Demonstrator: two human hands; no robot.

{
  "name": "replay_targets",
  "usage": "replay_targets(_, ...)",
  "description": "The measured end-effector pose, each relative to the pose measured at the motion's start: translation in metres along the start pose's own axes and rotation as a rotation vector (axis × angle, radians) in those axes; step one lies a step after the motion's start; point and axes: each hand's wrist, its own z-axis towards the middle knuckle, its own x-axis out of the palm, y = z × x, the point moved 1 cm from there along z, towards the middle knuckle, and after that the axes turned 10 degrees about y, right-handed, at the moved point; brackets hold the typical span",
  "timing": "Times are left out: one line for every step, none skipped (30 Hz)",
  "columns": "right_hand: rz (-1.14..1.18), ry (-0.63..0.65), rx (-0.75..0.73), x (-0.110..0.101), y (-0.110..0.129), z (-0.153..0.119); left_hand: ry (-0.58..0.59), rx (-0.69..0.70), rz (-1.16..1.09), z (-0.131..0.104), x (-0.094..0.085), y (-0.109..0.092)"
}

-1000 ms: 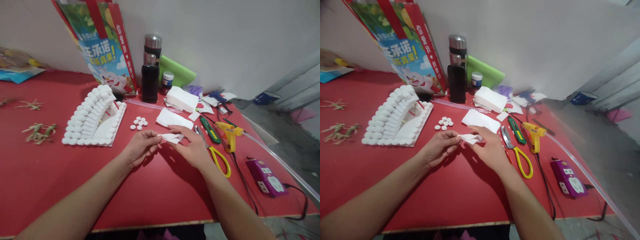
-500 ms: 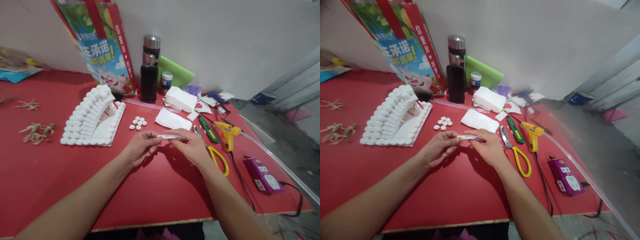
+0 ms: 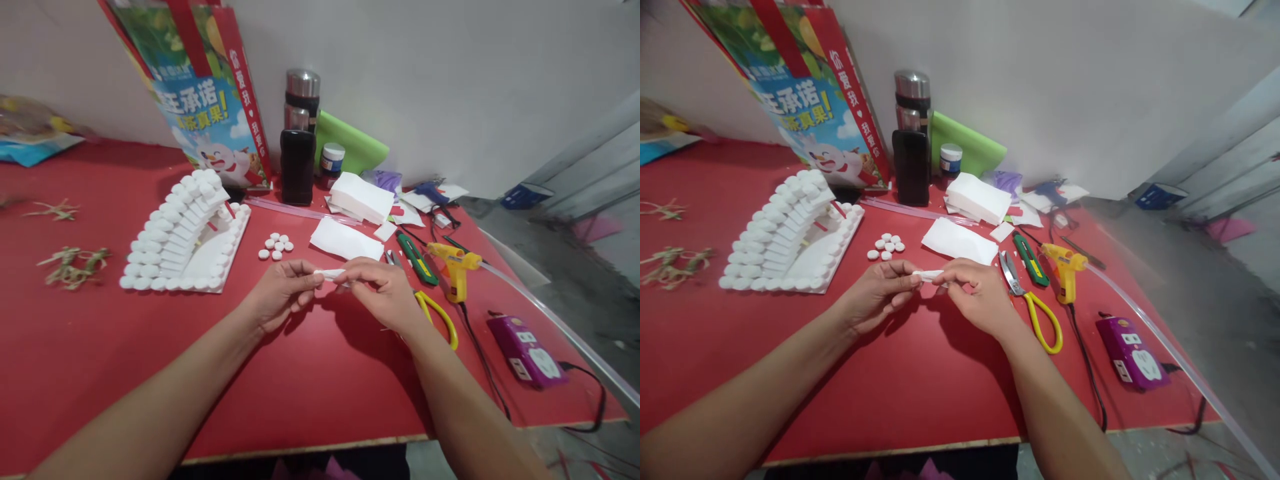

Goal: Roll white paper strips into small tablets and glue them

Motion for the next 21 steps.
replay_targets(-0.052,0.024,-0.017,-0.003,0.001,-0.001,-0.005,0.005,0.026,0.000,-0.001,-0.001)
replay_targets(-0.071,0.048,-0.019,-0.006,0.002,-0.002,-0.008,0.010,0.060,0.000,-0.001,-0.001)
replay_targets(-0.049,0.062,0.000,-0.010,0.002,-0.002,-0.008,0.015,0.098,-0.001,-0.001,-0.002)
replay_targets(0.013,0.051,0.035,-0.013,0.002,-0.003,-0.006,0.020,0.136,-0.001,-0.001,-0.002)
replay_targets(0.104,0.019,0.087,-0.016,0.000,-0.003,-0.001,0.022,0.174,-0.002,-0.002,-0.002)
replay_targets(0.208,-0.021,0.157,-0.018,-0.003,-0.003,0.004,0.021,0.207,-0.002,-0.002,-0.002)
replay_targets(0.307,-0.056,0.240,-0.018,-0.006,-0.003,0.012,0.015,0.237,-0.003,-0.001,-0.002)
replay_targets(0.386,-0.076,0.325,-0.017,-0.010,-0.003,0.020,0.007,0.265,-0.003,-0.001,-0.001)
replay_targets(0.442,-0.066,0.404,-0.014,-0.013,-0.002,0.027,-0.003,0.289,-0.004,-0.001,0.000)
replay_targets(0.477,-0.022,0.469,-0.010,-0.015,-0.001,0.033,-0.014,0.309,-0.004,0.000,0.000)
replay_targets(0.509,0.044,0.515,-0.005,-0.016,-0.001,0.035,-0.022,0.322,-0.004,0.000,0.001)
replay_targets(0.543,0.113,0.540,0.000,-0.016,0.000,0.032,-0.025,0.331,-0.005,0.001,0.001)
replay_targets(0.582,0.176,0.549,0.004,-0.015,0.001,0.028,-0.026,0.337,-0.005,0.002,0.001)
replay_targets(0.617,0.228,0.546,0.008,-0.013,0.001,0.023,-0.024,0.342,-0.005,0.002,0.000)
replay_targets(0.643,0.265,0.538,0.012,-0.011,0.002,0.016,-0.019,0.347,-0.005,0.003,0.000)
replay_targets(0.659,0.284,0.529,0.014,-0.009,0.002,0.013,-0.017,0.354,-0.005,0.003,-0.001)
replay_targets(0.669,0.288,0.523,0.015,-0.008,0.003,0.012,-0.019,0.363,-0.006,0.004,-0.001)
replay_targets(0.680,0.285,0.521,0.016,-0.007,0.003,0.013,-0.024,0.372,-0.006,0.004,-0.002)
replay_targets(0.699,0.283,0.526,0.016,-0.006,0.003,0.015,-0.029,0.381,-0.006,0.004,-0.002)
replay_targets(0.726,0.286,0.535,0.017,-0.007,0.003,0.018,-0.034,0.390,-0.005,0.004,-0.002)
replay_targets(0.763,0.294,0.546,0.017,-0.007,0.003,0.023,-0.038,0.398,-0.005,0.003,-0.001)
